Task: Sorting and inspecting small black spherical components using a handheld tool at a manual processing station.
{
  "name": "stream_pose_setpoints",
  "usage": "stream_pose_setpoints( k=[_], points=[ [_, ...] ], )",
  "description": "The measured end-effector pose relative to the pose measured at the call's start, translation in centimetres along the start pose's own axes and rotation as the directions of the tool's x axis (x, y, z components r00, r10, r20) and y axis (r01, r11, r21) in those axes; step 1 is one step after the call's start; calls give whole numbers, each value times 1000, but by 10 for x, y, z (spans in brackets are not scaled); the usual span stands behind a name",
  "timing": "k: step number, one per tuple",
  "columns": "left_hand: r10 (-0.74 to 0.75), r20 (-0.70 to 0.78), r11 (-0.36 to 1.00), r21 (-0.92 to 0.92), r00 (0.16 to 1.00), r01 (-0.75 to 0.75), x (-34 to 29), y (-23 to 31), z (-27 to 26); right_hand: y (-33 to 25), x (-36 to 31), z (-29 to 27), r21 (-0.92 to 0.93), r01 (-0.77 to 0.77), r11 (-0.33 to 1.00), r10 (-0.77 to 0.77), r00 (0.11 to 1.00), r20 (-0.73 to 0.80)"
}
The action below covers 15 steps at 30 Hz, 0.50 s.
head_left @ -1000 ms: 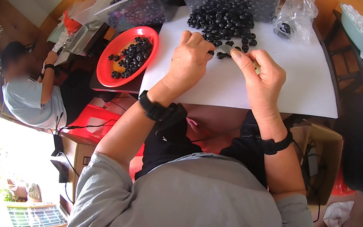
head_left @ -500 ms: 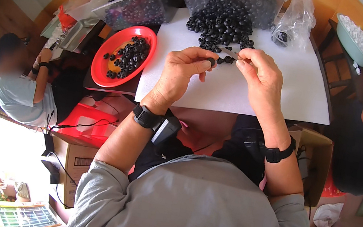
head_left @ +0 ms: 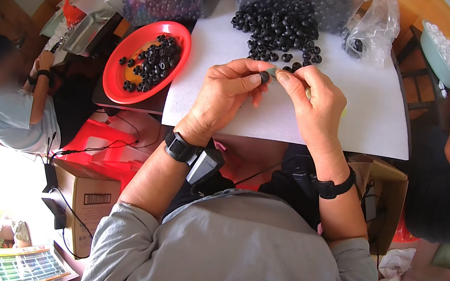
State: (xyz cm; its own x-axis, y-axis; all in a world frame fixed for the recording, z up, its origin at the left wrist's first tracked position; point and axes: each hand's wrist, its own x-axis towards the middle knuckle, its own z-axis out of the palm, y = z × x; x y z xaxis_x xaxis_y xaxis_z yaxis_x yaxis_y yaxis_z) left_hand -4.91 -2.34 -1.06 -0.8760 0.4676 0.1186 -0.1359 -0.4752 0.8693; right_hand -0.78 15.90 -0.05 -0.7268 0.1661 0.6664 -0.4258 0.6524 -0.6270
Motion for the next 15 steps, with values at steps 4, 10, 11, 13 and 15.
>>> stream_pose_setpoints(
  k=[4, 10, 11, 13, 15],
  points=[
    [-11, -12, 1000, -2, 1000, 11, -2, 0, 1, 0, -1, 0, 18, -30, 999, 30, 1000, 10],
    [-7, 17, 1000, -12, 1000, 7, -3, 0, 1, -1, -1, 0, 1, -50, 999, 50, 998, 29],
    [1, 7, 1000, 6, 1000, -1, -4, -1, 1, -1, -1, 0, 0, -52, 999, 52, 998, 29],
    [7, -3, 1000, 23, 1000, -7, -4, -2, 0, -2, -1, -2, -24, -99, 995, 100, 991, 93],
    [7, 17, 999, 34, 1000, -7, -4, -2, -1, -1, -1, 0, -15, -88, 996, 89, 994, 71]
  ],
)
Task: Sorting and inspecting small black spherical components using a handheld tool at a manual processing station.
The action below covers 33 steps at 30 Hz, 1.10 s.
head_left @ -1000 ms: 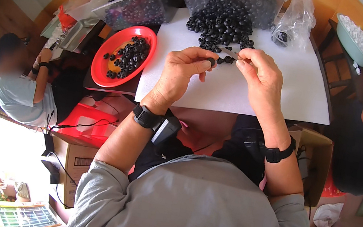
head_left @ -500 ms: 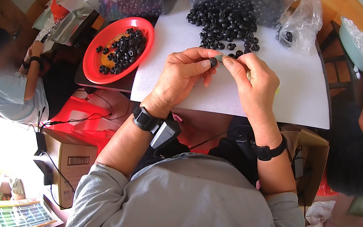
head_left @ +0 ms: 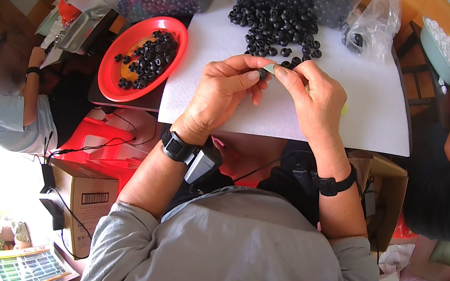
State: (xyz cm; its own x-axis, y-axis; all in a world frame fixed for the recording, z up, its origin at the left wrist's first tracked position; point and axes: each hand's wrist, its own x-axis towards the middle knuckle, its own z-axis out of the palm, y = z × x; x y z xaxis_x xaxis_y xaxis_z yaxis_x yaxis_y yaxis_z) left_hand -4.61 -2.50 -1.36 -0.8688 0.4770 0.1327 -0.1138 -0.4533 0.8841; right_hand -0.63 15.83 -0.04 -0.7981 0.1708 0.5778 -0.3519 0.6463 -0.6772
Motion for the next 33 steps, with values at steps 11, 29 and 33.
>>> stream_pose_setpoints(
  k=[11, 29, 33],
  points=[
    [20, 0, 1000, -6, 1000, -20, 0, 0, 2, 4, 0, 0, -12, 25, 1000, -24, 999, 30],
    [-28, -37, 1000, -14, 999, 28, -2, 6, 5, 5, 1, -4, 72, -12, 997, 12, 1000, 7],
    [-23, -24, 1000, 11, 999, 23, -3, 6, 6, 6, 0, -4, 46, -14, 999, 13, 1000, 20]
  ],
)
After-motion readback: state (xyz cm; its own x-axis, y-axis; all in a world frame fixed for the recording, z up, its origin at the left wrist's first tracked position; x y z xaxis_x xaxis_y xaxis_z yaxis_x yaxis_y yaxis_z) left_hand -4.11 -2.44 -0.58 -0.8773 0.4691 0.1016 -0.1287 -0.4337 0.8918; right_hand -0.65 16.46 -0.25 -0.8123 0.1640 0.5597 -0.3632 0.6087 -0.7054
